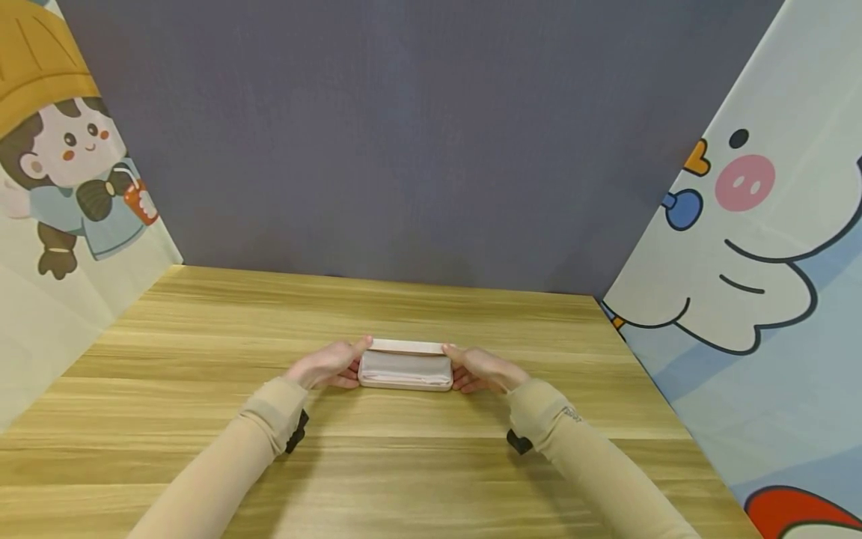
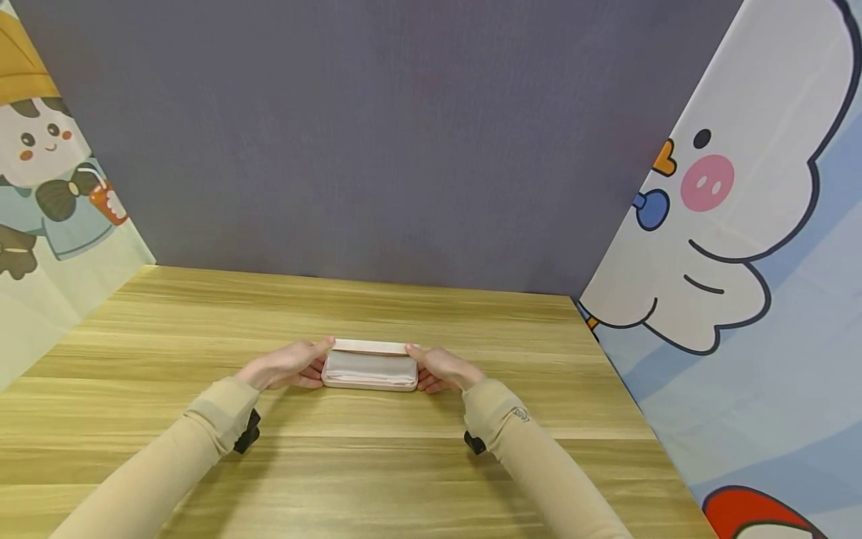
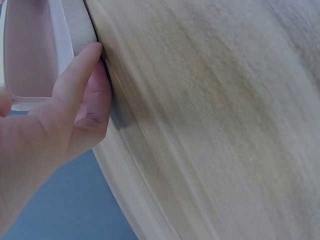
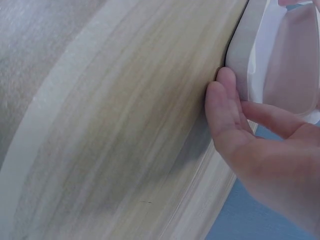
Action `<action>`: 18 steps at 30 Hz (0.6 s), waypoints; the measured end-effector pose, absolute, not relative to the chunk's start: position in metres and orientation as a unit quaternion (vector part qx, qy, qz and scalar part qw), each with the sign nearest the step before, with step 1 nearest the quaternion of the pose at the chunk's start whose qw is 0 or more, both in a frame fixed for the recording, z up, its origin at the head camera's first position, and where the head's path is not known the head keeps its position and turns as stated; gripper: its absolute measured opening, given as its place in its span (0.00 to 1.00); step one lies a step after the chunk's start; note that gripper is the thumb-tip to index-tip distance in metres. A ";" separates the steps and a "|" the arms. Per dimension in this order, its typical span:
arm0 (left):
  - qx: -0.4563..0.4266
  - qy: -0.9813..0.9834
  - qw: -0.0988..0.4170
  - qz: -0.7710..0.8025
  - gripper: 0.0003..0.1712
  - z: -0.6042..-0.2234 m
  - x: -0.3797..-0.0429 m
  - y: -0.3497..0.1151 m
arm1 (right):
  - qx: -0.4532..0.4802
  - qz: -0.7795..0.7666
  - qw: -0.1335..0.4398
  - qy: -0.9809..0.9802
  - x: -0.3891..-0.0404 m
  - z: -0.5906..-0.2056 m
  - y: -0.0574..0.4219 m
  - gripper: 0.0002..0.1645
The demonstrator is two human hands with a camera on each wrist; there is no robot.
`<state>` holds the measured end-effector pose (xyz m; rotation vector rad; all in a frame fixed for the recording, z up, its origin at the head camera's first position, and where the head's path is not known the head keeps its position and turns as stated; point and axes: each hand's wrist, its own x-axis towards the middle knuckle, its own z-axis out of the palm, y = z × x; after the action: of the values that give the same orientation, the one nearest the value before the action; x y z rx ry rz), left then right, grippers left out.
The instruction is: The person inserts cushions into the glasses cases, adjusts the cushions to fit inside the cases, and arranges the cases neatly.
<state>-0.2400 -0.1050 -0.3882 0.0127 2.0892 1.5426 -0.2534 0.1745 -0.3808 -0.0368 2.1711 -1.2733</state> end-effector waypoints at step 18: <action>0.022 0.766 0.281 0.578 0.32 -0.387 -0.239 -0.106 | -0.027 -0.474 0.322 0.819 -0.256 -0.380 0.175 0.33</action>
<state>-0.2387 -0.1062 -0.3871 0.0590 2.0517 1.5503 -0.2557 0.1745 -0.3795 -0.0714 2.1502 -1.2456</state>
